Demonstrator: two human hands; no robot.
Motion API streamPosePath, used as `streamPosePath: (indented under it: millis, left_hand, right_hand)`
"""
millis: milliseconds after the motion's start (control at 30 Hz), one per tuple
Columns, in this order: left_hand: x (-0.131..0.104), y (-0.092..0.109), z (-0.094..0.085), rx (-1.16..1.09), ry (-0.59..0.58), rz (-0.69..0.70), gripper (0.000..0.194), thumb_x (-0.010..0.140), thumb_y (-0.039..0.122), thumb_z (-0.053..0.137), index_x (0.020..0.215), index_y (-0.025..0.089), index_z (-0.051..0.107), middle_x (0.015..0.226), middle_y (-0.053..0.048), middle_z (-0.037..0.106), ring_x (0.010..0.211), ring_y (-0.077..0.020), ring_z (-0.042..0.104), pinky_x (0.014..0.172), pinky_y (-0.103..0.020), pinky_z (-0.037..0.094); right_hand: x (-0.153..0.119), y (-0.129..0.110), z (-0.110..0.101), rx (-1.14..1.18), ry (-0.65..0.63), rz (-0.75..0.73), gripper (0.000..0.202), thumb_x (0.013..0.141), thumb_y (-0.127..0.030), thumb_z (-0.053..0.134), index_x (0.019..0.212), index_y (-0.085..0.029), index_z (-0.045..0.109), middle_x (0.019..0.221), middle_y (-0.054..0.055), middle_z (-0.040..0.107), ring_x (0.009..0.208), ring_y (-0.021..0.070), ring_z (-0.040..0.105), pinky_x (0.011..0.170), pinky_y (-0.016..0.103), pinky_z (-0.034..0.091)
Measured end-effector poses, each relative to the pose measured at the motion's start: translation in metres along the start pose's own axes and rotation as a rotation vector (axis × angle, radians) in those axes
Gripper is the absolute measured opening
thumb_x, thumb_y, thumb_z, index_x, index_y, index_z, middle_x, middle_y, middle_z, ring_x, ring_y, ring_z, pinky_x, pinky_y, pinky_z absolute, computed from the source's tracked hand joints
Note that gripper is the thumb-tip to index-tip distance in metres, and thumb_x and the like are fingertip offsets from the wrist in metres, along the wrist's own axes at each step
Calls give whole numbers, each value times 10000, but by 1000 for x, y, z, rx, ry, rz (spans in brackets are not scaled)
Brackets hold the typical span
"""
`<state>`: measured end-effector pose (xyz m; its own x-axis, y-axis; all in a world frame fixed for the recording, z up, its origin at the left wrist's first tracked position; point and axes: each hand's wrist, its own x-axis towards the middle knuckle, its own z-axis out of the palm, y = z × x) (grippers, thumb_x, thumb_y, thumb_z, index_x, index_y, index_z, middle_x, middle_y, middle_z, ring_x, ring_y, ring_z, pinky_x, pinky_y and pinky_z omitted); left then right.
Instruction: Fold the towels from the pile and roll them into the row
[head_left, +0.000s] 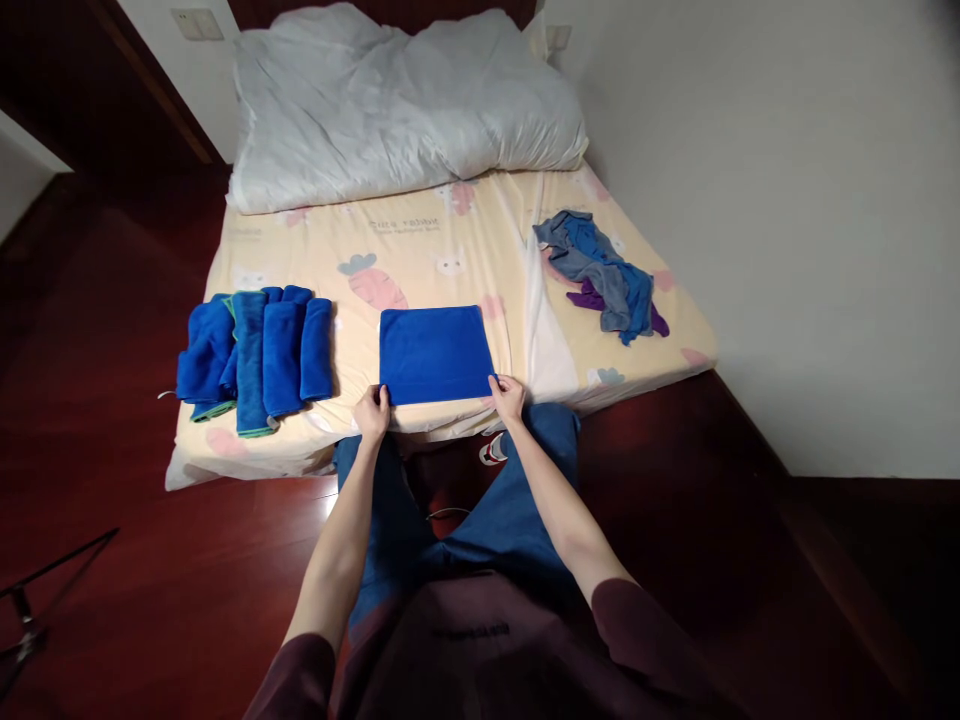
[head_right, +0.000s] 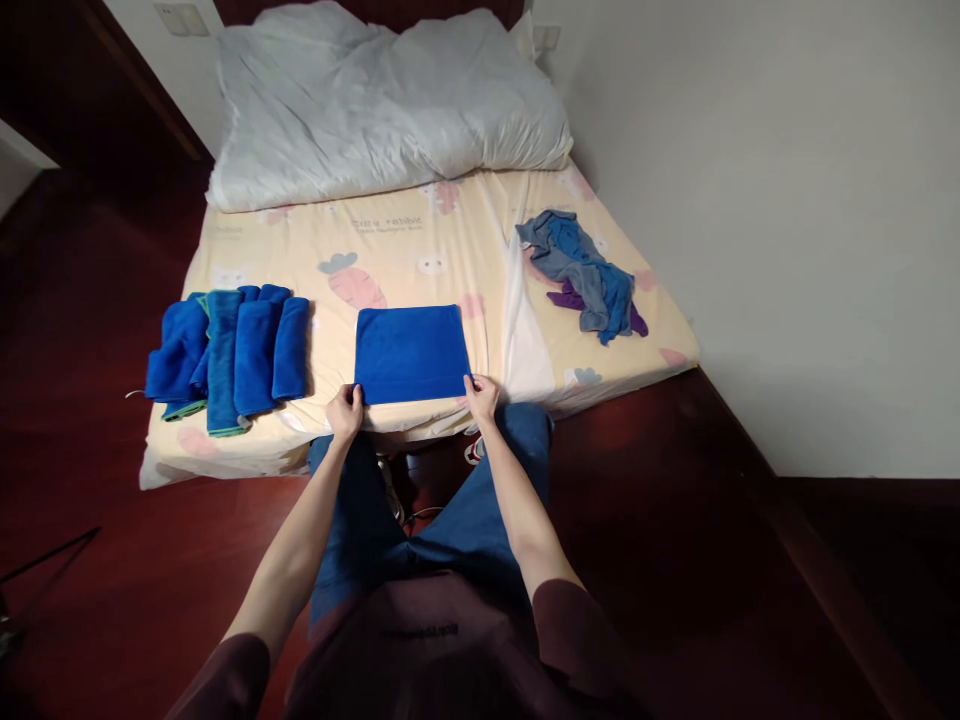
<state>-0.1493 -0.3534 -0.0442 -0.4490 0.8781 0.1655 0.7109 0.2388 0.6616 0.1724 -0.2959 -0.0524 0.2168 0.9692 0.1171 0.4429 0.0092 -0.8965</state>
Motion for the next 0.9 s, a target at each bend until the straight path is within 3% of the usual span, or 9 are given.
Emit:
streamPosePath:
  millis: [100, 633, 900]
  left_hand:
    - [0, 2, 1, -24, 28, 8, 368, 996, 474, 447, 963, 200, 690, 874, -100, 727, 775, -239, 661, 694, -307, 423]
    - [1, 5, 4, -45, 41, -24, 359, 968, 490, 473, 949, 197, 681, 880, -100, 712, 796, -241, 640, 711, -314, 410]
    - [3, 8, 2, -35, 70, -63, 326, 948, 470, 494, 928, 202, 679, 819, -90, 711, 763, -246, 650, 701, -320, 424]
  right_hand:
    - [0, 2, 3, 17, 70, 15, 447, 837, -611, 564, 780, -188, 694, 679, 58, 696, 622, 199, 637, 609, 297, 531]
    - [2, -1, 13, -23, 161, 81, 292, 778, -474, 634, 789, -187, 688, 707, 74, 730, 625, 213, 670, 633, 303, 537]
    - [4, -8, 11, -83, 153, 121, 214, 770, -408, 654, 765, -197, 688, 722, 85, 750, 630, 223, 684, 674, 316, 537]
